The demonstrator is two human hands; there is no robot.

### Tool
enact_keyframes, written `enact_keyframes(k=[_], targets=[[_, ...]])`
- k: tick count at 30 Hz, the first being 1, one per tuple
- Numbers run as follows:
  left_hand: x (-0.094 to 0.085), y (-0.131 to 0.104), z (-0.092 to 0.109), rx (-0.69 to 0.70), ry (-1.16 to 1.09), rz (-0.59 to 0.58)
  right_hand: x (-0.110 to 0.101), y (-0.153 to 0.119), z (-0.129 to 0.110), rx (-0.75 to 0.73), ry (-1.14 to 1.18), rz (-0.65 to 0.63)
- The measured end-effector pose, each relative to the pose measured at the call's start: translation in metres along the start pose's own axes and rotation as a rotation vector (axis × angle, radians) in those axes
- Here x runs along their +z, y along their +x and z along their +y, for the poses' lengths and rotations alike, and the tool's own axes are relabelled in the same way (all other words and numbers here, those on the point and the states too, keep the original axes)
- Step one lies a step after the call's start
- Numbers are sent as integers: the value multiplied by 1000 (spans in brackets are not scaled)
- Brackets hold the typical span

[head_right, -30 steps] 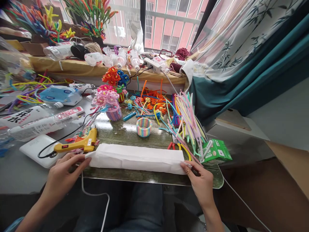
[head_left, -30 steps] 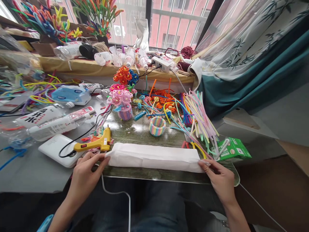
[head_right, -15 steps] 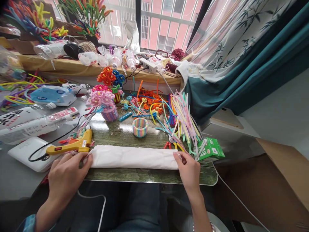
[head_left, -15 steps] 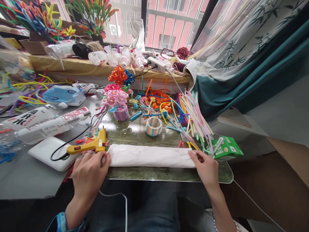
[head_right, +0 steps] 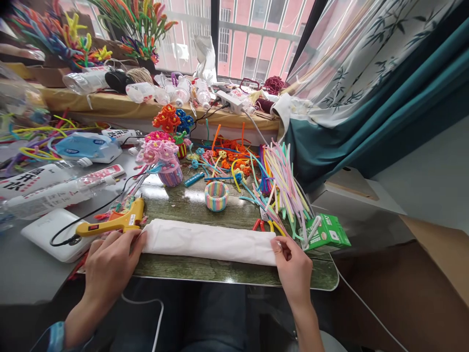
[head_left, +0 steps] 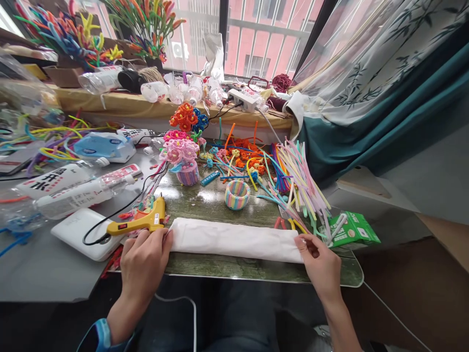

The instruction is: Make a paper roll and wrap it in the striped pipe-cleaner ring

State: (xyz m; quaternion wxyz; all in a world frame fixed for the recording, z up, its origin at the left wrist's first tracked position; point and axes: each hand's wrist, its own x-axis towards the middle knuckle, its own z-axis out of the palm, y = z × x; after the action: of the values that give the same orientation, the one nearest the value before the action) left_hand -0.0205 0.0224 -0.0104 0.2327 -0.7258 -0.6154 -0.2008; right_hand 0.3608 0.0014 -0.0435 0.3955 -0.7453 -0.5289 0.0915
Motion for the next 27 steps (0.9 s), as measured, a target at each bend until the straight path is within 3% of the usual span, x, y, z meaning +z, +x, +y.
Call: enact_keyframes(k=[6,16,27], targets=[[4,2,-6,-51,-137,-47,-5,-2,5,21,-1,-37],[4,3,1,20,41,-3,-4,-1,3,-69,-106,3],[-2,2,6,81,218,-65,-1,2,-1,-55,-108,2]])
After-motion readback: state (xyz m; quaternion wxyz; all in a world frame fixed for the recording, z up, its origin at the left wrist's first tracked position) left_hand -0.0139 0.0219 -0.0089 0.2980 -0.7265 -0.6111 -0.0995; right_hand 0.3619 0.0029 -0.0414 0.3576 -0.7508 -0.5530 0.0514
